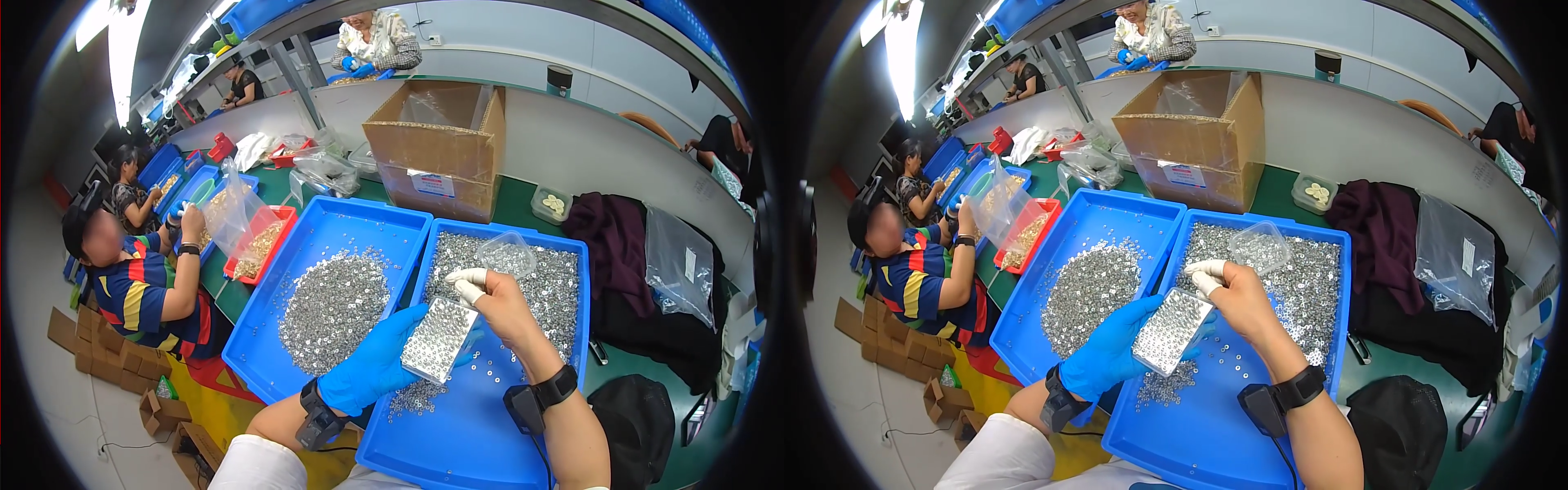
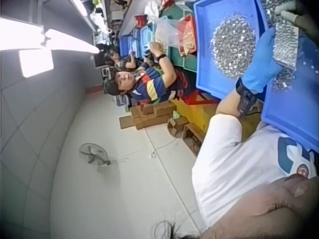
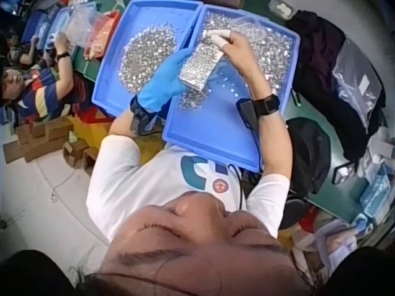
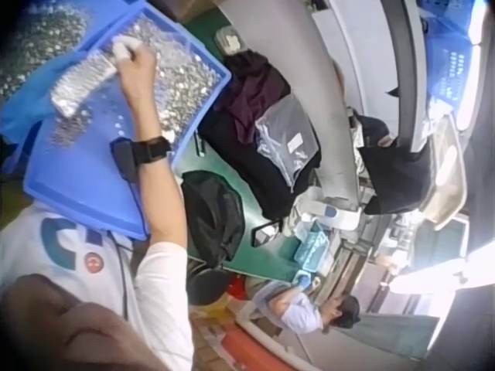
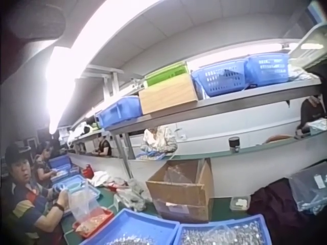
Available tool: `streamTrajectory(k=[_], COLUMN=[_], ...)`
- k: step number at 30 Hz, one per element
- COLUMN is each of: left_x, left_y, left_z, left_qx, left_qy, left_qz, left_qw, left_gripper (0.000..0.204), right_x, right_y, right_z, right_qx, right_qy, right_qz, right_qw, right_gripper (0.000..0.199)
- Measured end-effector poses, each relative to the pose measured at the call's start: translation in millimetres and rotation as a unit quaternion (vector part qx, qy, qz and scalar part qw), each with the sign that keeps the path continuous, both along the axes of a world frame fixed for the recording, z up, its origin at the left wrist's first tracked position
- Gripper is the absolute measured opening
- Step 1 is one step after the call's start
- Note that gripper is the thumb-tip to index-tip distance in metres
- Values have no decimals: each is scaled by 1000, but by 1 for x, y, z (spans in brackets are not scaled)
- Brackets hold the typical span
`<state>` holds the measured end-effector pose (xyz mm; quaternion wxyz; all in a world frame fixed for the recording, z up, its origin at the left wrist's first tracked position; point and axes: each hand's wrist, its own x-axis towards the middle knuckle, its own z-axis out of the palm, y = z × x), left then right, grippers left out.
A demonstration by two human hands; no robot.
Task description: The person picks up a small plastic tray and fills it with metal rings from a blue bin by hand. They then pour the rings onto a white rectangular plate, arrange them into rows, and tip the plate to return the rings to the blue bin.
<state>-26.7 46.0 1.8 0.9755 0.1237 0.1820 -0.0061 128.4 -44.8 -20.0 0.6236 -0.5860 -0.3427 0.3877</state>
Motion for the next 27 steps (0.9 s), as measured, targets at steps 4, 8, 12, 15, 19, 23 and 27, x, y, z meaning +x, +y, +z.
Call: streamTrajectory(k=[4,8,12,15,19,23,27], left_x=[0,1,1,-1,-2,0,1], left_y=[0,2,3,3,1,-1,4], left_z=[-1,-3,-8,-10,-6,-4,-9], left_qx=[9,-14,3,6,-3,23,20], left_qy=[7,-13,4,4,-9,11,3], left_qz=[1,-6,1,2,-5,-3,-10], left_qw=[1000,1000,1000,1000,1000,1000,1000], left_gripper=[43,43,43,43,42,42,42], right_x=[-1,-1,-1,-2,-5,-3,-2], right_y=[0,-1,-1,-1,-3,-4,-2], right_z=[1,1,0,1,4,2,4], right_qx=[1,4,12,16,15,27,32], right_qy=[5,-3,-4,2,13,9,19], right_qz=[-3,-6,-2,-1,-7,-10,-4], right_qw=[1000,1000,1000,1000,1000,1000,999], right_gripper=[20,20,20,20,19,20,20])
